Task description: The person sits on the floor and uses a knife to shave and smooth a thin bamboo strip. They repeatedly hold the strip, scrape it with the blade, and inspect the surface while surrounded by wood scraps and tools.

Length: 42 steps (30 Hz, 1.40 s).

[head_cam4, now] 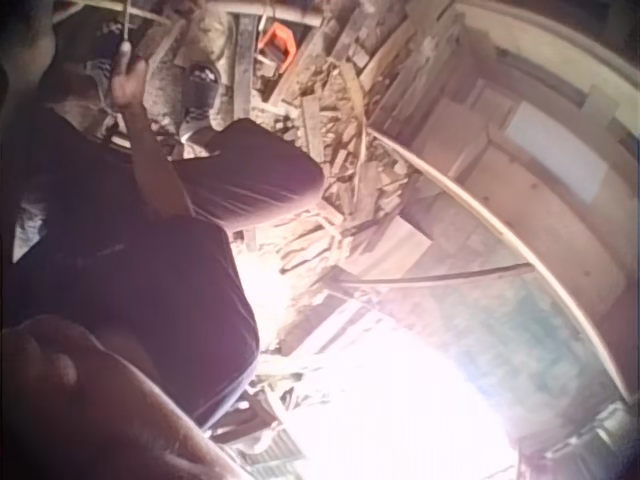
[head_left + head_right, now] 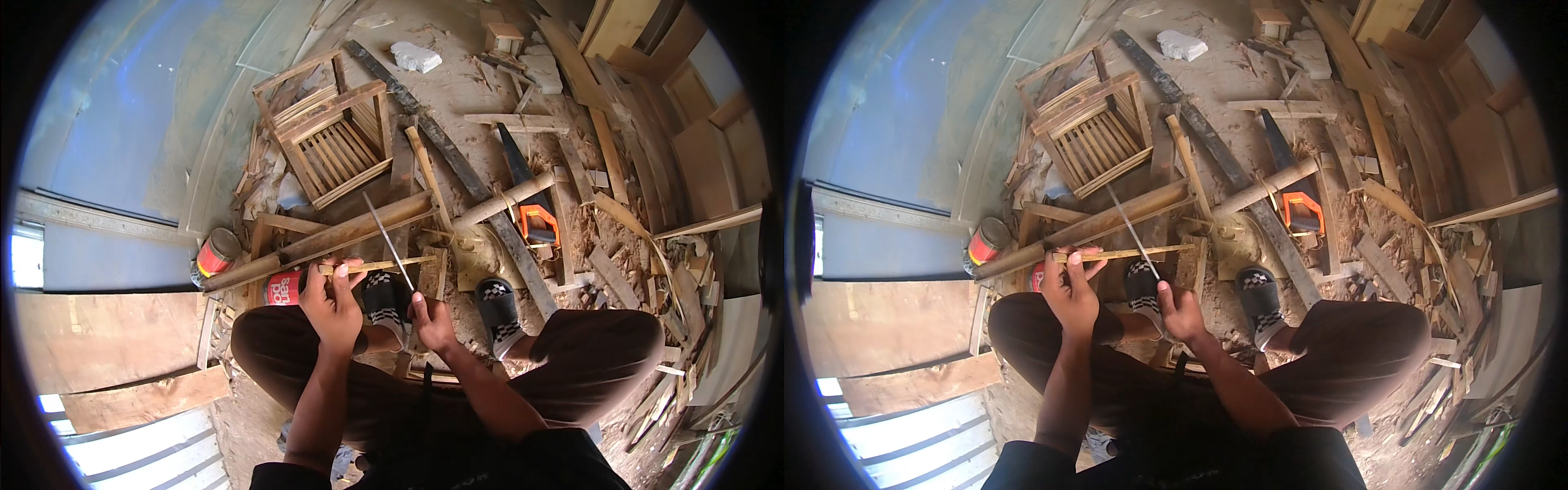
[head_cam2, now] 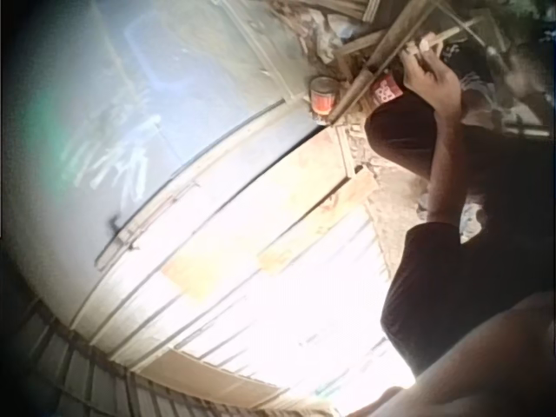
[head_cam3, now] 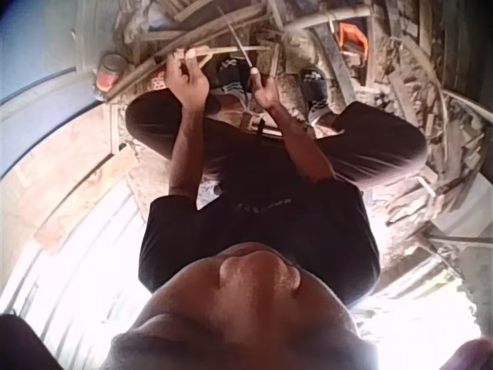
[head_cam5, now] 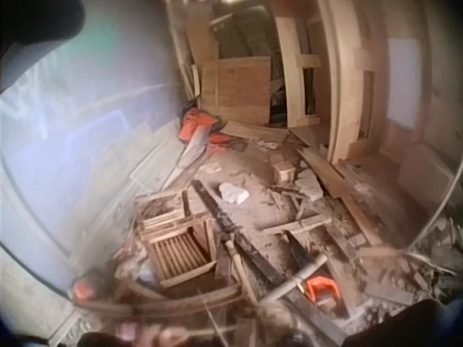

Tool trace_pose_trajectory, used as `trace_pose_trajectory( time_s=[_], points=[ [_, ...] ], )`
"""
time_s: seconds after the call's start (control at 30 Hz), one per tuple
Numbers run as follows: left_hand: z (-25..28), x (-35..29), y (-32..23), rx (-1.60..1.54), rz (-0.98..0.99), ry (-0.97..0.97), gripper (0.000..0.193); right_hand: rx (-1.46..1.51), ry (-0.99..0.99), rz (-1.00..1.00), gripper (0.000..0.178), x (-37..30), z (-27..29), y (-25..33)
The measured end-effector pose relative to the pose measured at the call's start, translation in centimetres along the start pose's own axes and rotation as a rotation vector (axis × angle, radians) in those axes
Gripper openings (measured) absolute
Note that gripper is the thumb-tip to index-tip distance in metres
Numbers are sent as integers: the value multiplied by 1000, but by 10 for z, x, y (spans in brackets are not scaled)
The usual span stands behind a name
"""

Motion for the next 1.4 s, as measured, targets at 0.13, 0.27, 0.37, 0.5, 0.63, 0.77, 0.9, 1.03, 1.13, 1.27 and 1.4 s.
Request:
trace_pose_trajectory(
  time_s=[0.13,0.27,0.37,0.5,0.63,0.77,0.9,1.03,1.13,1.27,1.4],
  points=[
    [5,-1,-2,-75,17,-56,20,-74,-13,-93,68,4,-8,-58],
    [-11,4,-1,-123,16,-44,19,-383,-51,-435,73,2,24,-194],
    [-18,6,-4,-94,-4,-6,19,-212,-75,-333,71,15,17,-175],
    [-3,6,-2,-40,-22,-34,18,22,27,-51,67,13,-6,-48],
    [4,10,-2,-35,13,-91,18,15,-10,-242,71,4,-1,-87],
    [-12,9,-2,-110,9,-61,16,-269,-22,-496,79,-1,27,-191],
    [-15,6,-3,-48,-9,-33,15,-96,-48,-151,75,17,10,-93],
    [-4,6,-1,-14,-15,-43,16,-77,-13,52,71,8,8,12],
    [-5,7,-4,38,-12,-13,20,-135,-56,-63,73,6,0,-58],
    [-10,6,-1,-100,6,-81,18,-438,-14,-443,85,5,30,-164],
    [-10,4,-5,-13,-39,-51,18,-222,-60,-87,69,13,7,-71]
  ],
)
Point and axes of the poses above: each hand's wrist, its own x-axis towards the middle knuckle, its own z-axis out of the back of the hand, y = z × x, the point moved 8 cm from there along x, towards the middle knuckle, and after that the axes turned 9 degrees about -x, right-handed, at the moved point
